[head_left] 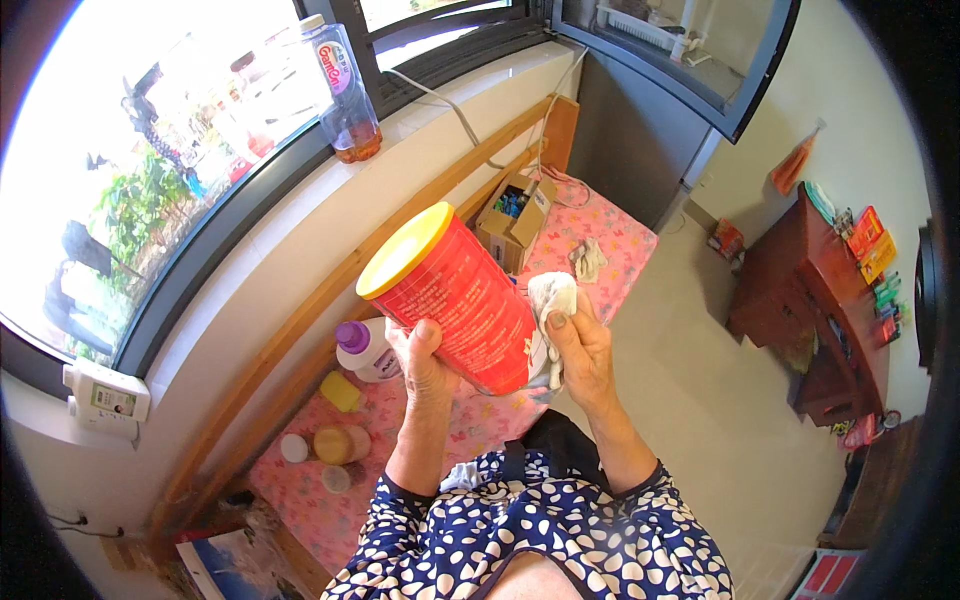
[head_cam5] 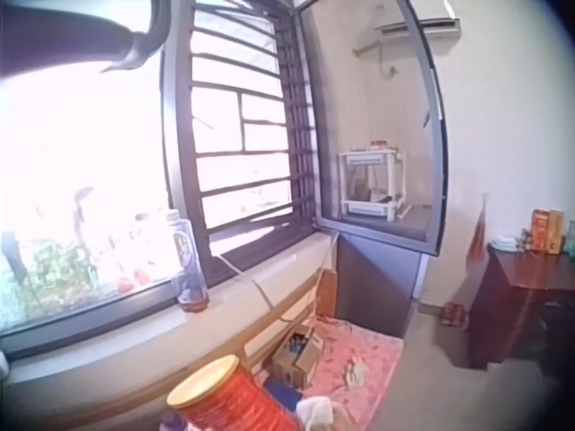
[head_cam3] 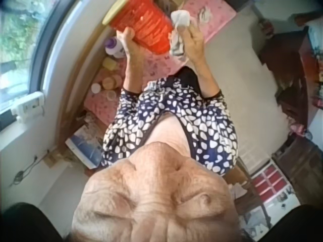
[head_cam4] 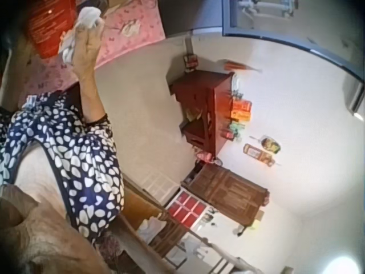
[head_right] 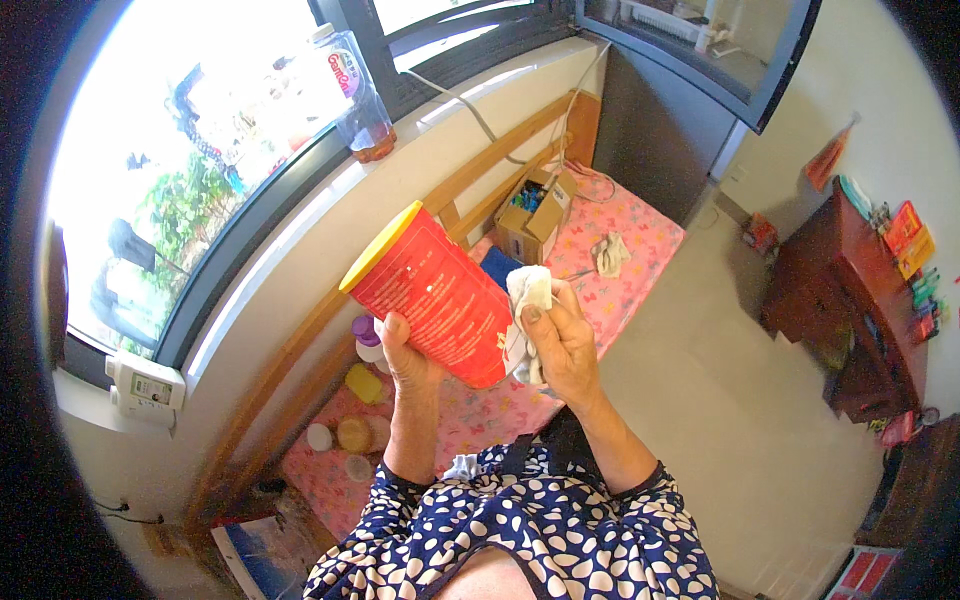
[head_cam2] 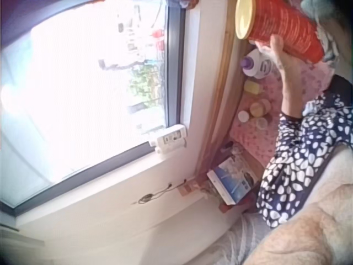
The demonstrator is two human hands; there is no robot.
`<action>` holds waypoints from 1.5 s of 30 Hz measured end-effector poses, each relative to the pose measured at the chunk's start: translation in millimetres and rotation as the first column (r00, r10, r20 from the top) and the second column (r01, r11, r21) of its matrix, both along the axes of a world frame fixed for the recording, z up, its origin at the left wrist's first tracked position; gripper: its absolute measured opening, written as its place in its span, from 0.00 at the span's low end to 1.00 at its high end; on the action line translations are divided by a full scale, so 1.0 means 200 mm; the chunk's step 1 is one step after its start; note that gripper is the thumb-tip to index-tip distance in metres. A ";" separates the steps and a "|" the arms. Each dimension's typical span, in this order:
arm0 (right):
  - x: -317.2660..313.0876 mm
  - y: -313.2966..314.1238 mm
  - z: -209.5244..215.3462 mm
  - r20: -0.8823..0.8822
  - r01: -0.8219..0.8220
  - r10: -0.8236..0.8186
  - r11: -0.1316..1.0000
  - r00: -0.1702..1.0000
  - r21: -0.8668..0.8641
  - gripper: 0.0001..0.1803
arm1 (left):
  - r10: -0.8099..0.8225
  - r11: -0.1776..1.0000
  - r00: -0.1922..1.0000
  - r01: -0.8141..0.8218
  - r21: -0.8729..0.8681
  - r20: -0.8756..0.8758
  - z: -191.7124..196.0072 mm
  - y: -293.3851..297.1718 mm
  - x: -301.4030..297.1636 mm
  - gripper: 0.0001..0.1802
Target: The person wipes a purple plastic bottle, a red cylindrical container, and a white plastic bottle with a white cloth. They handle each item individually, rotating them to clean all sides before placing them on the windowsill.
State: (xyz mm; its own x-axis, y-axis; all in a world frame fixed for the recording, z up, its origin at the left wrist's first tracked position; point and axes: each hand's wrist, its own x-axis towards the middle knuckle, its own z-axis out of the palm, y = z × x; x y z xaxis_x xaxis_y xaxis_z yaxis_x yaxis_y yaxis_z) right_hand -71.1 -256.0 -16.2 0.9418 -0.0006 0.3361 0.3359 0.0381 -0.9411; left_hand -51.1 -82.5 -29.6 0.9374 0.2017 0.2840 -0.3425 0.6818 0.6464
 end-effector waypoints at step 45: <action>0.00 -0.01 0.25 0.457 0.088 0.001 0.981 0.889 -0.173 0.17 | -0.088 0.947 0.993 0.107 0.302 -0.079 -0.01 -0.12 -0.20 0.48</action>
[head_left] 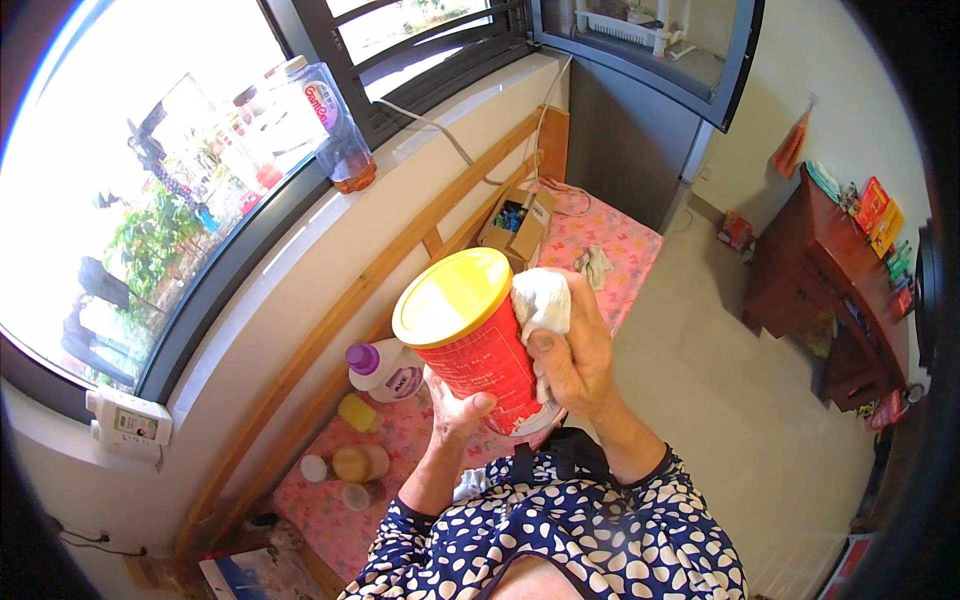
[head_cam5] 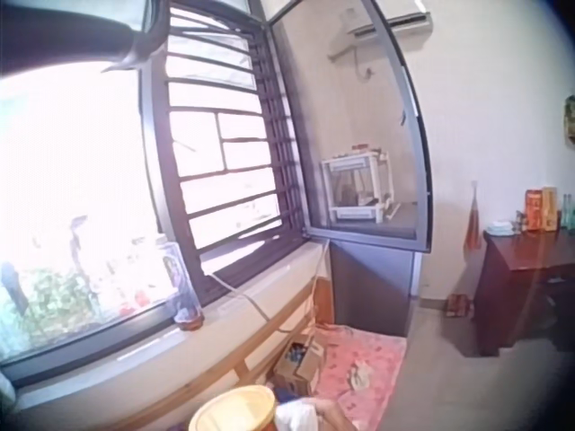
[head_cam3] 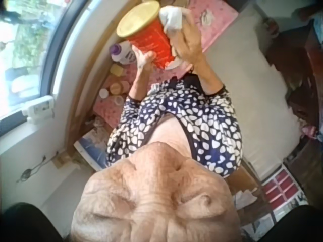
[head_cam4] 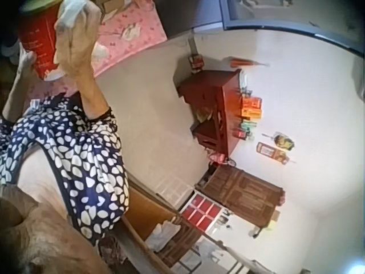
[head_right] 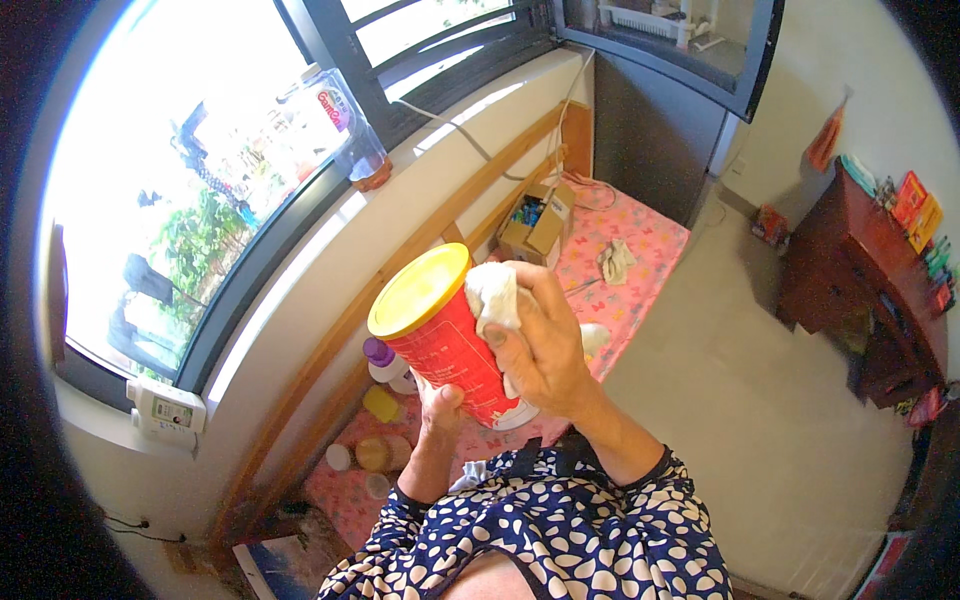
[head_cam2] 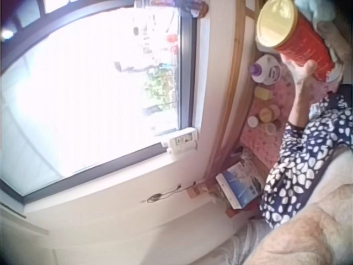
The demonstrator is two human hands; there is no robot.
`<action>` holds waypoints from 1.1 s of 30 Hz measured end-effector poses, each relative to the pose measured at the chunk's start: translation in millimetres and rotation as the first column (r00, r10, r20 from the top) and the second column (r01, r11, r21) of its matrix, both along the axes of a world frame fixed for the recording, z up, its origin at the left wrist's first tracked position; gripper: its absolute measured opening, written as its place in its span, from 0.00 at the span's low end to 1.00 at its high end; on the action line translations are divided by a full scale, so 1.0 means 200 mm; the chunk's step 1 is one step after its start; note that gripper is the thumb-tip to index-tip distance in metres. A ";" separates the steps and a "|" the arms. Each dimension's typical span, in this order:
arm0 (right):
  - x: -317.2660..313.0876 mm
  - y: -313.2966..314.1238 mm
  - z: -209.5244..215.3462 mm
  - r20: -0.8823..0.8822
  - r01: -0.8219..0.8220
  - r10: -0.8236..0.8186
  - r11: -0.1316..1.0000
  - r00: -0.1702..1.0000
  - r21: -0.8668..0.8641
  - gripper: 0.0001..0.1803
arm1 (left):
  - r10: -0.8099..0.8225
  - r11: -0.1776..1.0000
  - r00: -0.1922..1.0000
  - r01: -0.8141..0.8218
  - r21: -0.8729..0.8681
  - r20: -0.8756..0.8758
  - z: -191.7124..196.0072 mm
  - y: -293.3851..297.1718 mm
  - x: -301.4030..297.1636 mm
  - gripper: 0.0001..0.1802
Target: The person wipes a purple plastic bottle, a red cylindrical container, and a white plastic bottle with a white cloth. They handle each item individually, rotating them to clean all sides before placing them on the windowsill.
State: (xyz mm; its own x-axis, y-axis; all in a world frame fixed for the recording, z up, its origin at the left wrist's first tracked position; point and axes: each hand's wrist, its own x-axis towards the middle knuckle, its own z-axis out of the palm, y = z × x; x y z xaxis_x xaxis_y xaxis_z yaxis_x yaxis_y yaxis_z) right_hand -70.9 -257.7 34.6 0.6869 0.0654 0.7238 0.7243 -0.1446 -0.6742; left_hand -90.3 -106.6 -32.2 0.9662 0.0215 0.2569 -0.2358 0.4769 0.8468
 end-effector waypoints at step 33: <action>0.02 0.06 -0.01 -0.082 -0.002 0.005 0.999 0.997 0.033 0.16 | -0.075 0.989 0.996 0.068 -0.128 -0.048 -0.02 0.06 -0.01 0.53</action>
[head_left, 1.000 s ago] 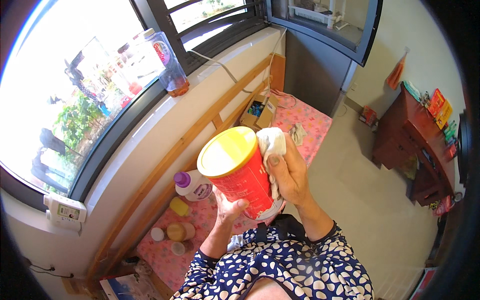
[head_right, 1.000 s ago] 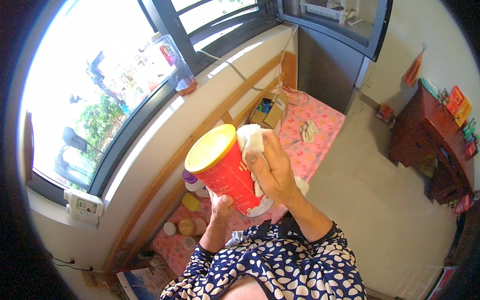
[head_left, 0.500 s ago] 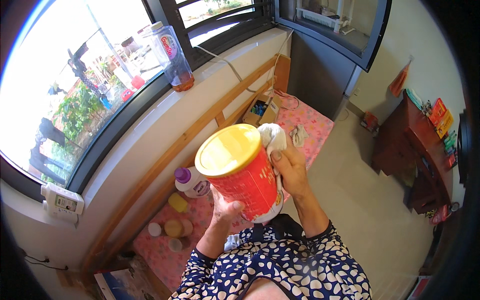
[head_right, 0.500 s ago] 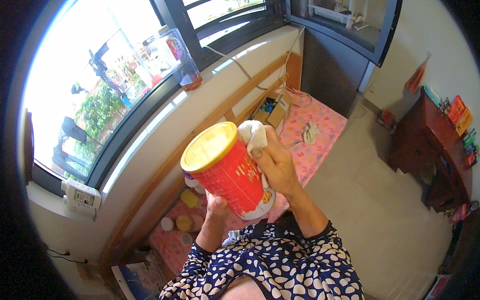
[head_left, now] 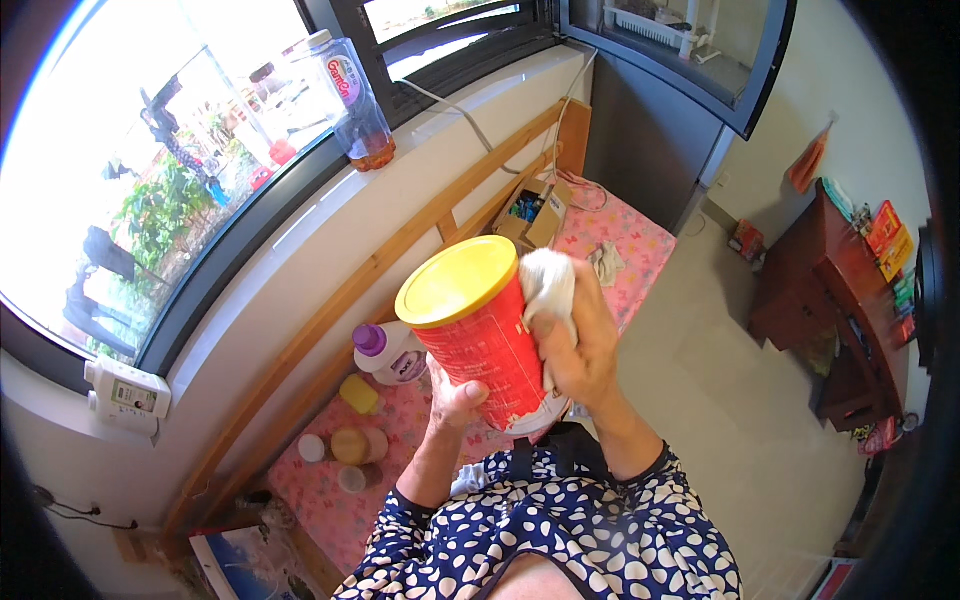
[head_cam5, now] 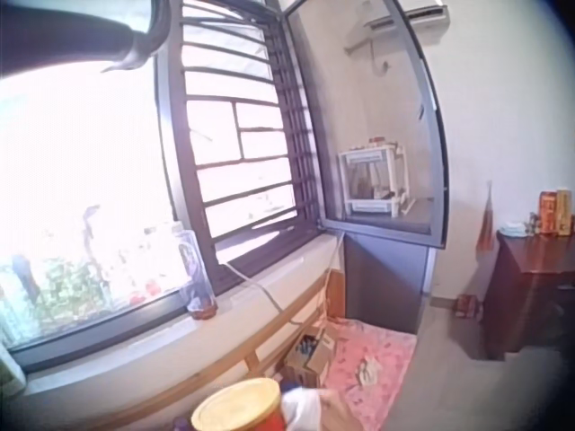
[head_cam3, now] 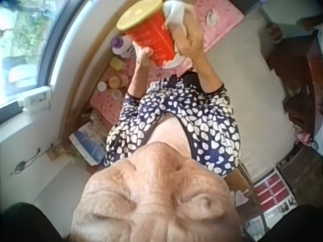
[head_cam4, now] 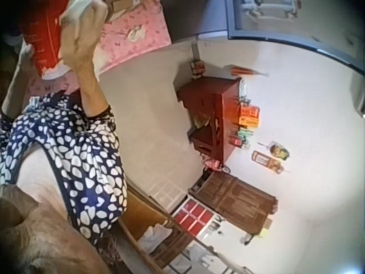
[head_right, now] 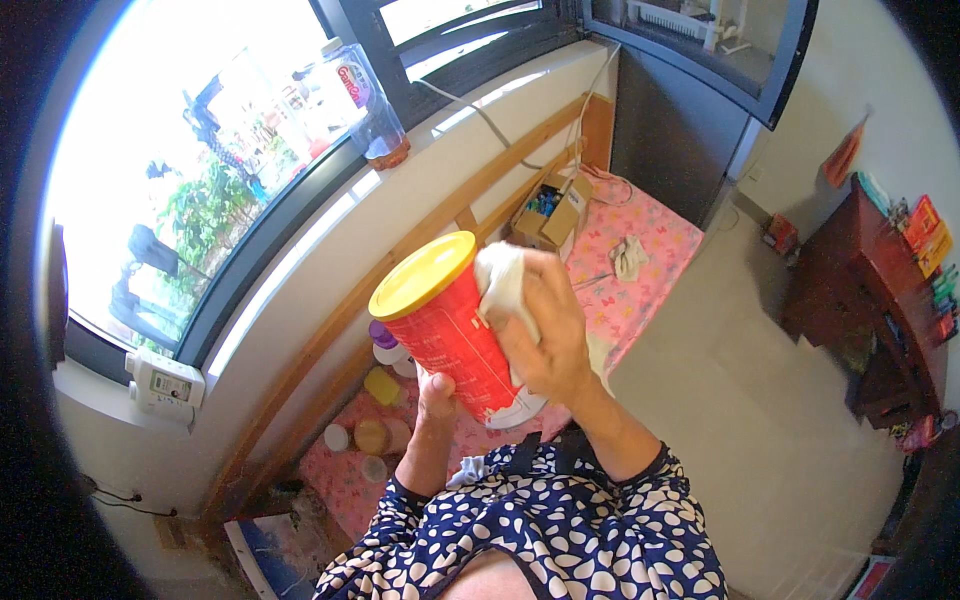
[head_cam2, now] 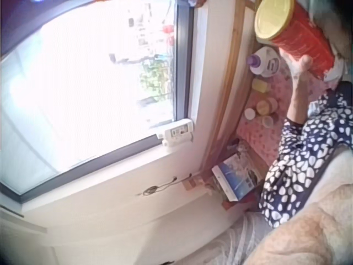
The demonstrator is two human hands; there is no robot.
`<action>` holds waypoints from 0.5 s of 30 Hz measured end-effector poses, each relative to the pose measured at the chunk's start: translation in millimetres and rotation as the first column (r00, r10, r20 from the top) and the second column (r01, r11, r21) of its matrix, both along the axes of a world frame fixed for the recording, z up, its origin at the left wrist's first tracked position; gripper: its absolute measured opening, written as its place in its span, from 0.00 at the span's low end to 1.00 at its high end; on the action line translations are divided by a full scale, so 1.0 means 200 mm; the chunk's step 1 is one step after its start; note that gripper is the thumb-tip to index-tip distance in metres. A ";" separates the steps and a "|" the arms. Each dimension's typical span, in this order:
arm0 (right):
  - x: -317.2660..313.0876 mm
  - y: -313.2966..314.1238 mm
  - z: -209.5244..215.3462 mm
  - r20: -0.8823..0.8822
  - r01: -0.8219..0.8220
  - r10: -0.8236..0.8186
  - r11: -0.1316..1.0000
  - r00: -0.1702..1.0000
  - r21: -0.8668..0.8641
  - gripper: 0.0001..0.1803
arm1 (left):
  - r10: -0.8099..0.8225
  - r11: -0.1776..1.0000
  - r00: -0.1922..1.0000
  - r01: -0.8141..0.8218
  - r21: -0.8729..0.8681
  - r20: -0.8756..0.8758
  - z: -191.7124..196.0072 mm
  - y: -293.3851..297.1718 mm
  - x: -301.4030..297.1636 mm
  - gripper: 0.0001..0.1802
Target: The person wipes a purple plastic bottle, a red cylindrical container, and a white plastic bottle with a white cloth. They handle each item individually, rotating them to clean all sides before placing them on the windowsill.
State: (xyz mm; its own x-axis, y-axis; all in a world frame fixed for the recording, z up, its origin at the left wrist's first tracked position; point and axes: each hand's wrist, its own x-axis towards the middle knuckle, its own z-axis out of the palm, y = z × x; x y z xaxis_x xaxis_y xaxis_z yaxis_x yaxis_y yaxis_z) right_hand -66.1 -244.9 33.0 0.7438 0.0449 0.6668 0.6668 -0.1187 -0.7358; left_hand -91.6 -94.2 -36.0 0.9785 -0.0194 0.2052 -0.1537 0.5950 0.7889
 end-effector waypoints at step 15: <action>0.07 -0.02 -0.14 0.182 -0.014 0.044 0.986 0.982 -0.164 0.15 | 0.081 0.994 0.997 -0.079 -0.082 0.021 0.00 0.03 0.03 0.44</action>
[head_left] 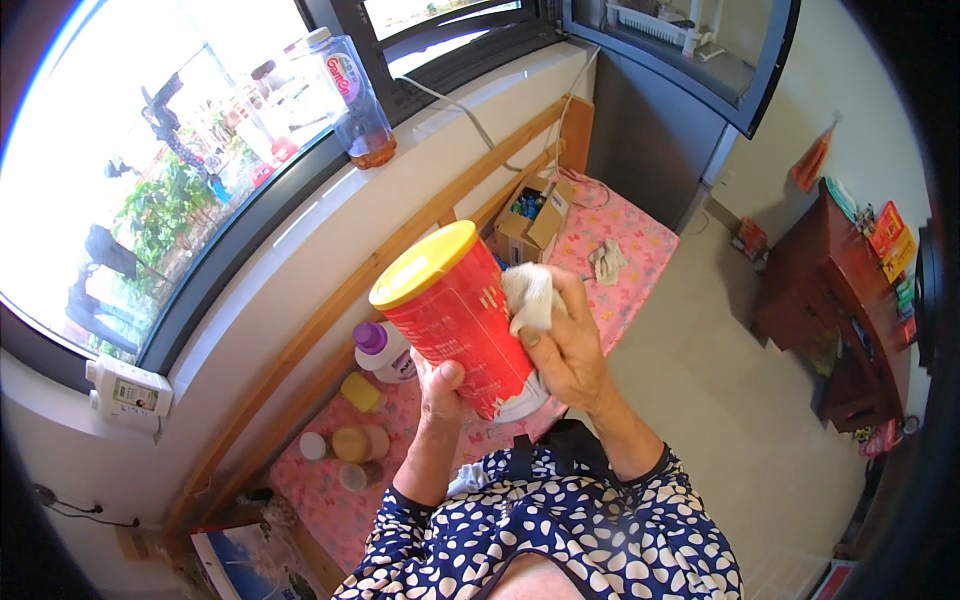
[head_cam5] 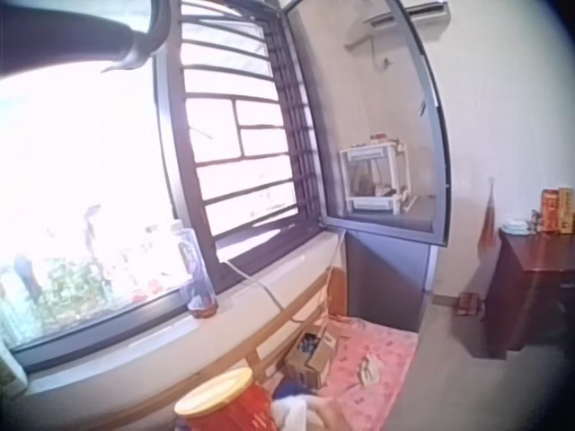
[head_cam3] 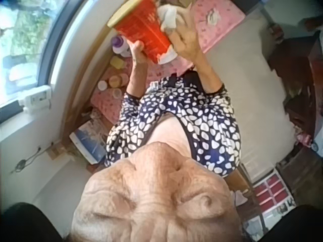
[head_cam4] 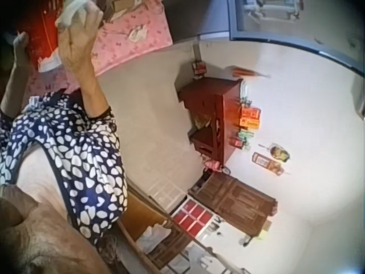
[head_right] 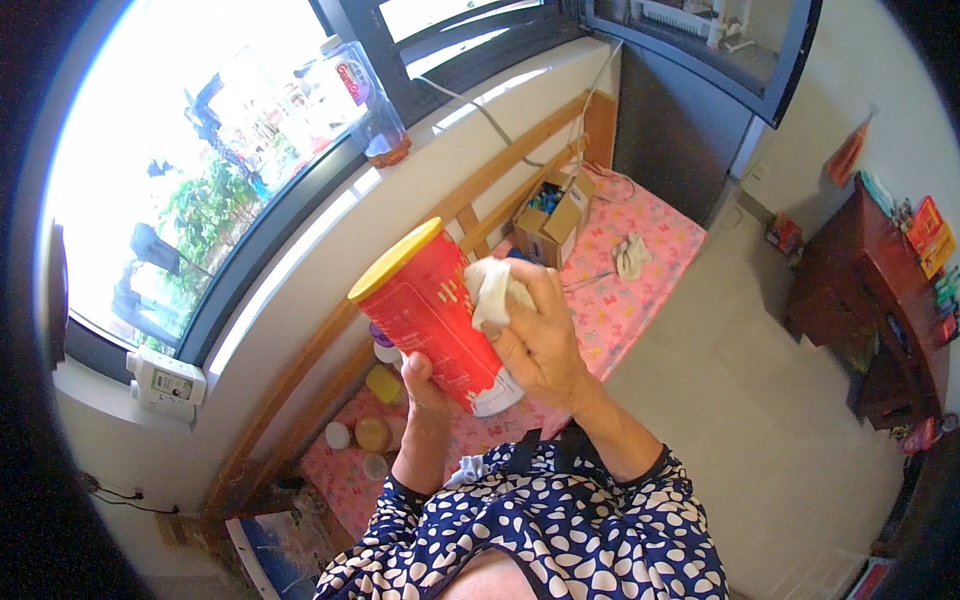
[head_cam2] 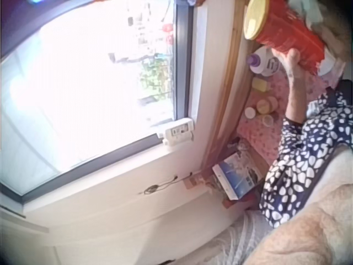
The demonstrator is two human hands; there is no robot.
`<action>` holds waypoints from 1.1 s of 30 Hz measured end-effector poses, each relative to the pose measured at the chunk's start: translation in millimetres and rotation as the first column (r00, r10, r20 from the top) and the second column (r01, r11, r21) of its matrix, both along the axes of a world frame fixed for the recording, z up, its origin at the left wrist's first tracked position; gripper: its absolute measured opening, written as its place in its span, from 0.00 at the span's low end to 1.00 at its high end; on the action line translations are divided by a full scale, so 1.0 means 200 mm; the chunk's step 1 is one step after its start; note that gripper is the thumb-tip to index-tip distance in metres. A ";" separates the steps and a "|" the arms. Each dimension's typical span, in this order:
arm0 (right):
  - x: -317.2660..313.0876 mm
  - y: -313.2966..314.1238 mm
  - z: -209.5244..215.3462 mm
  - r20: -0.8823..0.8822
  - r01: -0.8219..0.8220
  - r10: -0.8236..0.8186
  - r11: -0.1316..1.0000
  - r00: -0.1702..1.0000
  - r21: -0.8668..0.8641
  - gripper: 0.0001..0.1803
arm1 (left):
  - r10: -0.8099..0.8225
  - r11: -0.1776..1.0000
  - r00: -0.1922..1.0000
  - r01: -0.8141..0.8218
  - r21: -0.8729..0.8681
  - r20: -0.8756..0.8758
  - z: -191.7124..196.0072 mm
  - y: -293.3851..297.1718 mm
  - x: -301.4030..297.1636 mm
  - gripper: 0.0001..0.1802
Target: The person wipes a purple plastic bottle, a red cylindrical container, and a white plastic bottle with a white cloth. They handle each item individually, rotating them to clean all sides before placing them on the windowsill.
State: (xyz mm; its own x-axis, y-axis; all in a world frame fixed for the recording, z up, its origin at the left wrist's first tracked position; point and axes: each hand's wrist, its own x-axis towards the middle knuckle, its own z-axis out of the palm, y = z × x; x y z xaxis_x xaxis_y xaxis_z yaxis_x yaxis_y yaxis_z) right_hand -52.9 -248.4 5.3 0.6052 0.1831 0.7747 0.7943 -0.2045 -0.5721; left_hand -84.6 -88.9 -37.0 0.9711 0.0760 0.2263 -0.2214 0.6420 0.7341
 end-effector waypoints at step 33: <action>-0.11 0.07 -0.03 0.254 0.181 -0.140 0.973 0.957 -0.145 0.21 | 0.128 0.987 0.988 -0.118 0.105 -0.090 -0.09 -0.01 -0.02 0.51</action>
